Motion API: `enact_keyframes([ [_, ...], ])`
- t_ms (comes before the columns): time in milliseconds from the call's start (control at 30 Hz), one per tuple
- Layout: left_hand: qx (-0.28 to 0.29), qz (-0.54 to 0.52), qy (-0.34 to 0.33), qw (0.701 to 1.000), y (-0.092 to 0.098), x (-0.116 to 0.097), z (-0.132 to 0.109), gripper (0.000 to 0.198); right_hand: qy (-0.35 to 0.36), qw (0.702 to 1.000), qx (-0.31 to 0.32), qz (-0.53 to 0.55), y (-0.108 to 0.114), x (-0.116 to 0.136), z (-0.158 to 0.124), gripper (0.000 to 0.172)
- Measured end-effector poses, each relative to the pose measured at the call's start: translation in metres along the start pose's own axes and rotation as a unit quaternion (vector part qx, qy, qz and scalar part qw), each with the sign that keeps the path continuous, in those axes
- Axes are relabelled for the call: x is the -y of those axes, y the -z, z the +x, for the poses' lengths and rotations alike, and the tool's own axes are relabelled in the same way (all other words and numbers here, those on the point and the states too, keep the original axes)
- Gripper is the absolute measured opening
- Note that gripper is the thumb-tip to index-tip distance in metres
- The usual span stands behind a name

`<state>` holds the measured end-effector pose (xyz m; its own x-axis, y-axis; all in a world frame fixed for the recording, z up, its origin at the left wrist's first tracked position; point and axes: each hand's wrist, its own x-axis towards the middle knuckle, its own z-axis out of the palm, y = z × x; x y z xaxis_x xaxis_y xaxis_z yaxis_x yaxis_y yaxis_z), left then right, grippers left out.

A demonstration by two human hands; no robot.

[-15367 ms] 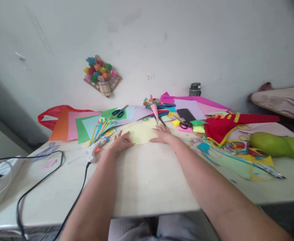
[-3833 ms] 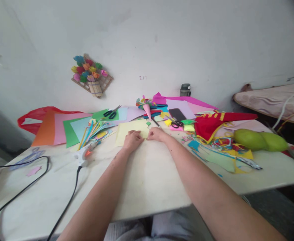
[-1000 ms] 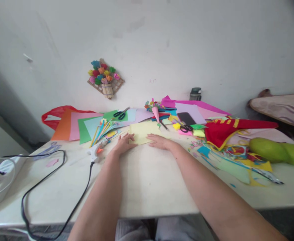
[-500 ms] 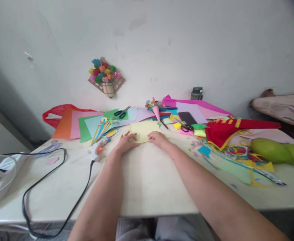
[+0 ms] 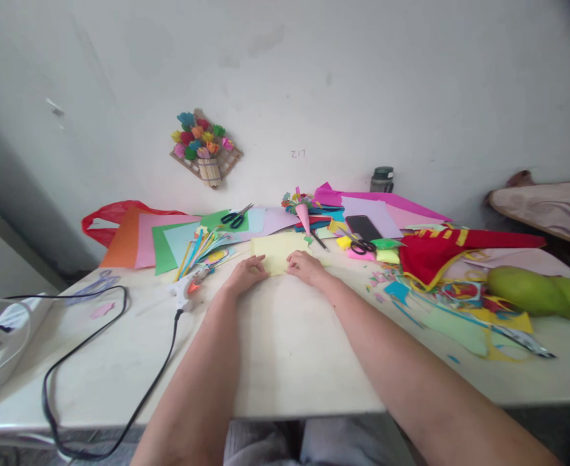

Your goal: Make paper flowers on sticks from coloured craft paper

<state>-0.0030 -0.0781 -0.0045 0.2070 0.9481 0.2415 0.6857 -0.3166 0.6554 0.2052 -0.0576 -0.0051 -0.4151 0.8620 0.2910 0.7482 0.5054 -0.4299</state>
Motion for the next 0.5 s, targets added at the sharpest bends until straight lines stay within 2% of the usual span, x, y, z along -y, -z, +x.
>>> enact_keyframes([
  [333, 0.017, 0.130, 0.009, 0.991, 0.0001, 0.0023, 0.0082, 0.015, -0.036, 0.999, -0.006, -0.018, -0.0058, 0.0019, 0.0039, 0.015],
  [500, 0.033, 0.193, 0.066, 0.978, -0.0014, -0.0050, 0.0070, 0.021, -0.065, 0.998, -0.014, -0.010, -0.0077, 0.0011, 0.0076, 0.016],
])
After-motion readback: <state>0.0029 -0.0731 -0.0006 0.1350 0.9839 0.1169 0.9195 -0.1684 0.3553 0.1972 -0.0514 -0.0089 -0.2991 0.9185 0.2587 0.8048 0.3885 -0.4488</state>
